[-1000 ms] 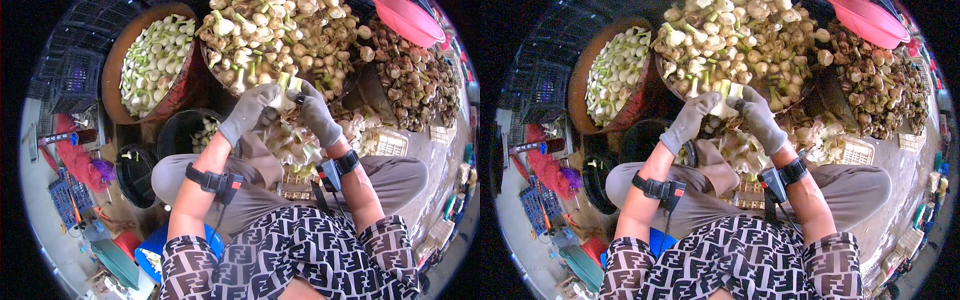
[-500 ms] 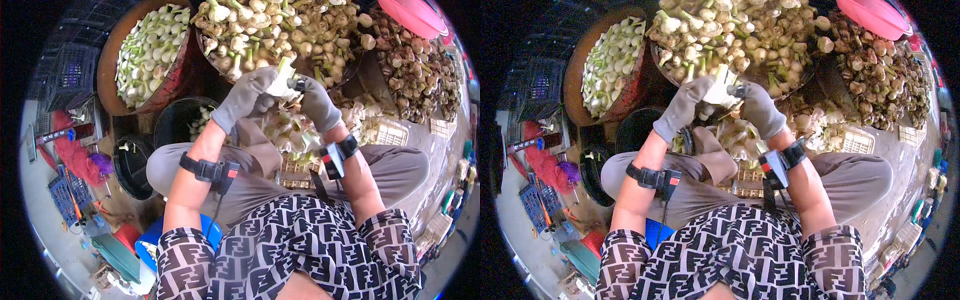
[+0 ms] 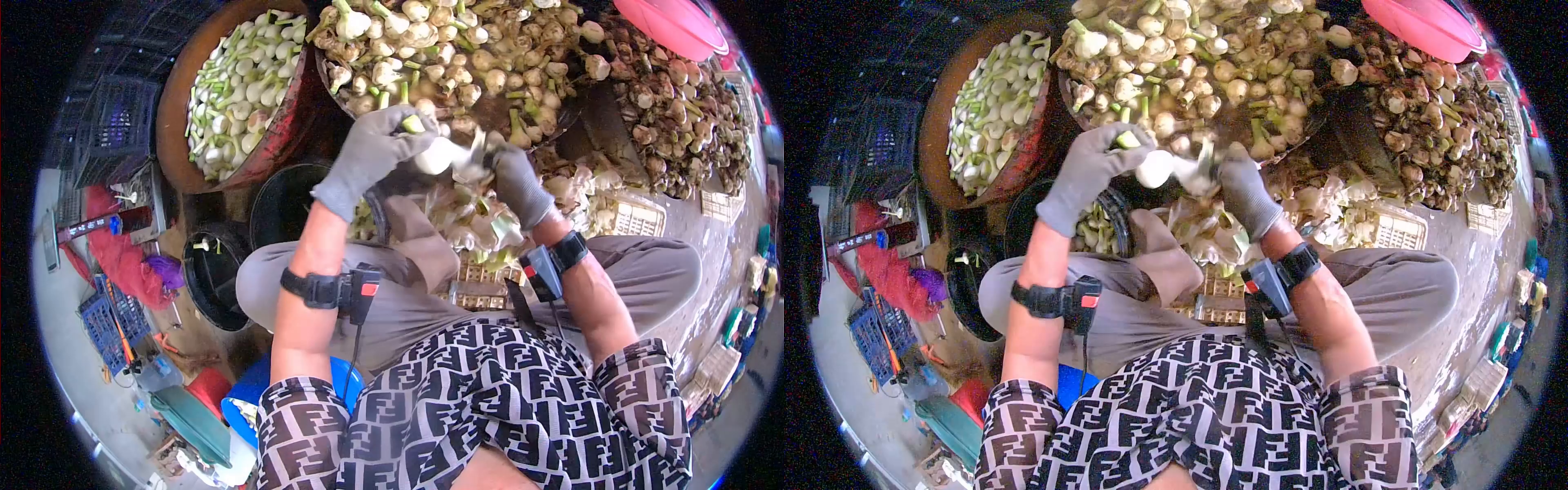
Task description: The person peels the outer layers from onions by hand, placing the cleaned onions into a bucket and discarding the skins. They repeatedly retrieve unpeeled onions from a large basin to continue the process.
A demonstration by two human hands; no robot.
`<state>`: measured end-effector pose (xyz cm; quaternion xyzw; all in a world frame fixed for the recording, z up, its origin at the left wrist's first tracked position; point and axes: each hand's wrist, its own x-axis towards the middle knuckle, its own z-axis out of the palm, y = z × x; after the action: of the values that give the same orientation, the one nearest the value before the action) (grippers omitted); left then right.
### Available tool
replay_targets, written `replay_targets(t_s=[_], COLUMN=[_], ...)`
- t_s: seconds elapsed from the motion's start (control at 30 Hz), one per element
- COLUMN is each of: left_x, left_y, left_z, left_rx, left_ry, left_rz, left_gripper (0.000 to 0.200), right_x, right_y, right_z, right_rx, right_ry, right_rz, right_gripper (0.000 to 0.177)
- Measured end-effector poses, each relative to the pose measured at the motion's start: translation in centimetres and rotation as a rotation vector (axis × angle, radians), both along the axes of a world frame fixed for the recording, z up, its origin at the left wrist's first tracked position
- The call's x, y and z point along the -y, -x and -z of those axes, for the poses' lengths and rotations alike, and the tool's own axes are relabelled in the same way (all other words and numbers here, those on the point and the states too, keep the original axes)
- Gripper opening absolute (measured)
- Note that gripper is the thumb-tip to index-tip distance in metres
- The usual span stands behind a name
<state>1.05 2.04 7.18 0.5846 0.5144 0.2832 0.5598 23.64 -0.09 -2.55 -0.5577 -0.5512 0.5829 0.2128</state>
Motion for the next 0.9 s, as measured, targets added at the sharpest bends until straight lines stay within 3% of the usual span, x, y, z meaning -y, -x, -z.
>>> replay_targets(t_s=[0.03, 0.1, 0.13, 0.17, 0.23, 0.3, 0.4, 0.57, 0.63, 0.67, 0.7, 0.77, 0.83, 0.9], left_x=[0.1, 0.6, 0.7, 1.1, 1.7, 1.9, 0.8, -1.1, -1.4, -1.5, -1.6, -2.2, -2.9, -2.4], left_y=[0.9, 3.7, 4.9, 5.3, 5.9, 4.9, 2.9, 1.8, 1.7, 1.8, 1.9, 2.0, 1.2, -0.6], left_z=[-0.7, 0.1, -0.5, -1.0, -0.5, 0.1, 0.5, 1.3, 1.4, 1.5, 1.5, 2.0, 2.1, 3.4], left_rx=[-0.006, -0.23, -0.585, -0.761, -0.864, -0.77, -0.671, -0.68, -0.678, -0.685, -0.691, -0.65, -0.582, -0.447], left_ry=[-0.004, 0.071, 0.025, 0.185, 0.281, 0.039, -0.14, -0.186, -0.183, -0.182, -0.18, -0.101, 0.005, -0.048], left_rz=[0.054, 0.135, 0.292, 0.285, 0.324, 0.287, 0.284, 0.306, 0.244, 0.235, 0.228, 0.241, 0.241, 0.059], left_gripper=[0.011, 0.015, 0.02, 0.024, 0.028, 0.033, 0.038, 0.04, 0.039, 0.04, 0.04, 0.043, 0.049, 0.055], right_x=[0.2, 2.4, 2.9, 2.3, -0.5, -3.5, -8.3, -12.2, -14.0, -13.9, -13.0, -12.2, -11.7, -9.1], right_y=[0.0, 0.0, -0.6, -1.3, -1.8, -1.9, -0.7, 2.9, 1.5, 1.7, 2.2, 1.4, -1.1, -1.1], right_z=[-0.1, -3.3, -4.4, -4.1, -3.4, -4.1, -0.3, 7.2, 16.4, 13.1, 6.4, 3.4, 4.6, 0.6], right_rx=[0.143, 0.513, 0.436, 0.48, 0.568, 0.547, 0.767, 0.814, 0.895, 0.795, 0.694, 0.49, 0.28, 0.04], right_ry=[0.132, -0.075, -0.142, -0.128, -0.108, -0.201, -0.32, 0.097, -0.332, -0.217, -0.104, 0.022, 0.028, 0.014], right_rz=[-0.005, -0.559, -0.648, -0.623, -0.584, -0.35, -0.368, -0.46, -1.011, -0.878, -0.743, -0.612, -0.55, -0.358], right_gripper=[0.026, 0.036, 0.045, 0.043, 0.041, 0.035, 0.033, 0.033, 0.037, 0.031, 0.026, 0.023, 0.024, 0.025])
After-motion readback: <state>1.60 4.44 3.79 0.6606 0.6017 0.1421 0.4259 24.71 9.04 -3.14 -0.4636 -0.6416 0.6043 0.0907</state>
